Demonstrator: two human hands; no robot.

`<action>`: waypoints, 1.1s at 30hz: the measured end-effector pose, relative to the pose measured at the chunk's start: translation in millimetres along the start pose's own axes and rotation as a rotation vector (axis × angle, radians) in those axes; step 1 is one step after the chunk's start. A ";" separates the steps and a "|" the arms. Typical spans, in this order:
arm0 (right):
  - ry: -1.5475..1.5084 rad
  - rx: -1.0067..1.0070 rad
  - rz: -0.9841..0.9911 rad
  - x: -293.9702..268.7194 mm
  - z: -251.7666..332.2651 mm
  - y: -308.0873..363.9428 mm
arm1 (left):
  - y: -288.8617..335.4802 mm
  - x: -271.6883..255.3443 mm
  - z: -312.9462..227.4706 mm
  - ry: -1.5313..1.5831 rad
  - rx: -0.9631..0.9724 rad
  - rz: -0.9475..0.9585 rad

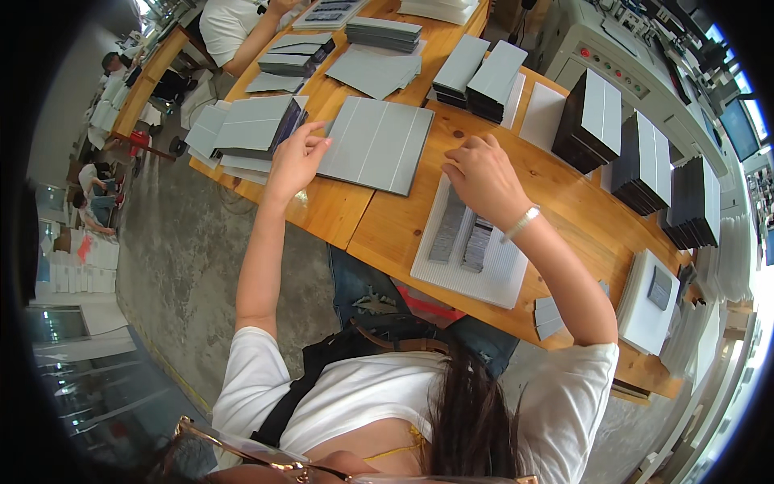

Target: Assembling small hinges and components onto electronic device covers at a factory workbench.

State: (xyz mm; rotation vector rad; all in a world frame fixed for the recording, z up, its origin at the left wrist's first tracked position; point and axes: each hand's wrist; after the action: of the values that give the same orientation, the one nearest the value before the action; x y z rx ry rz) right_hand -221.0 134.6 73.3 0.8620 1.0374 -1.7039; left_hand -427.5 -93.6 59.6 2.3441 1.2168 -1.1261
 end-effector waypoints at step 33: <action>-0.282 0.319 0.289 22.3 2.9 -41.7 | -7.4 15.4 9.4 0.967 -0.342 0.294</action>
State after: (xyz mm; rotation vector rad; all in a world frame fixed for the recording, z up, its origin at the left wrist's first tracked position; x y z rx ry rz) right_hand -267.7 133.0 65.6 0.8901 0.4354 -1.7026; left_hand -432.8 -85.4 42.8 2.6838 1.0990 0.3685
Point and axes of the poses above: each hand's wrist, its own y-axis away from the middle knuckle, its own x-axis out of the palm, z = x × y
